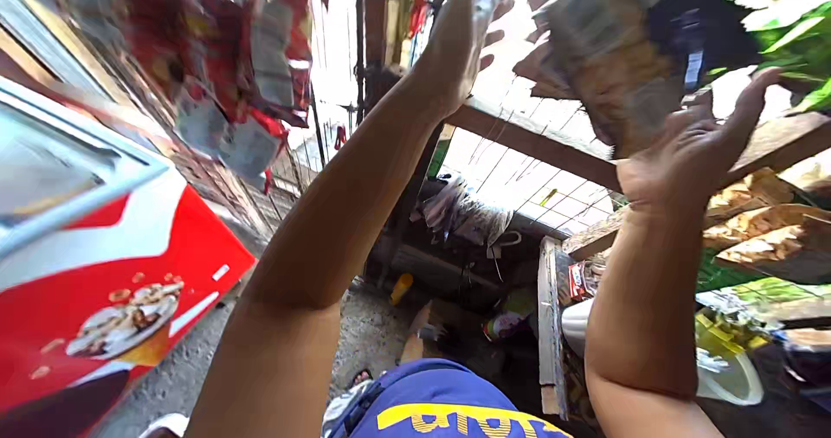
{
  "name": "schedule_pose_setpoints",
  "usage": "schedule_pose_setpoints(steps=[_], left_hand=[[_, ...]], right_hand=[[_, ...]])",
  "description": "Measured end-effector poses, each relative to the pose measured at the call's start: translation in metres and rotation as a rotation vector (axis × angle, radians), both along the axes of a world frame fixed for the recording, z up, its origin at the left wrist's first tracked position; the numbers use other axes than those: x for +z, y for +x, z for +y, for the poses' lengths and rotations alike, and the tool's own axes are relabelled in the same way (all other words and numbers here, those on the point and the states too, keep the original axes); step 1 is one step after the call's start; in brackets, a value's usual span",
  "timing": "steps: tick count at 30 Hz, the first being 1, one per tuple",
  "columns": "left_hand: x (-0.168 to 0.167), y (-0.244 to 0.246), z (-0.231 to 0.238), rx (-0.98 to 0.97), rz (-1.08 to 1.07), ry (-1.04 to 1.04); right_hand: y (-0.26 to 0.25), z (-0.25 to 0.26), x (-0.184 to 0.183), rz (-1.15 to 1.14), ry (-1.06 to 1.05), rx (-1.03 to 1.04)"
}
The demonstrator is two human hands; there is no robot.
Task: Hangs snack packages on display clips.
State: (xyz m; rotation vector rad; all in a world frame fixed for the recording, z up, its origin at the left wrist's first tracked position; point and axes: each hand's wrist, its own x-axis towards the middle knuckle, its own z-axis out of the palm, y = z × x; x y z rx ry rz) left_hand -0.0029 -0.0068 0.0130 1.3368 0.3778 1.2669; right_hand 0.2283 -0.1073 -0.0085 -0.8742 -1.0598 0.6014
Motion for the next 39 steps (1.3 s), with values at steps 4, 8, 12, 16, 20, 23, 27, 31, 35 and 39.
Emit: schedule_pose_setpoints(steps=[4,8,12,16,20,23,27,31,35,39], left_hand=[[-0.035,0.000,0.010,-0.019,-0.037,0.031],[-0.060,0.007,0.014,-0.111,-0.062,0.018],[-0.059,0.017,0.028,-0.135,-0.119,0.164],[-0.042,0.034,0.043,-0.124,-0.122,0.292],[-0.038,0.043,0.040,-0.078,-0.064,0.374],[-0.046,0.043,0.030,-0.084,-0.028,0.338],[-0.053,0.048,0.034,-0.063,0.062,0.387],[-0.044,0.041,0.024,-0.054,0.097,0.367],[-0.035,0.029,0.011,-0.118,0.038,0.296],[-0.035,0.023,0.011,-0.099,0.029,0.282]], right_hand=[[0.014,0.009,-0.022,0.135,0.018,0.034],[0.005,0.014,-0.028,0.099,-0.004,-0.001],[0.001,0.021,-0.028,0.056,-0.022,-0.035],[0.001,0.026,-0.029,0.083,-0.021,0.018],[0.008,0.025,-0.026,0.095,0.115,0.192],[0.012,0.019,-0.021,0.026,0.174,0.167],[-0.003,0.007,-0.019,0.022,0.142,0.061],[0.031,0.021,-0.031,0.017,0.185,0.037],[-0.013,0.001,-0.012,-0.081,0.139,-0.229],[-0.023,-0.024,-0.009,-0.431,0.401,-0.555]])
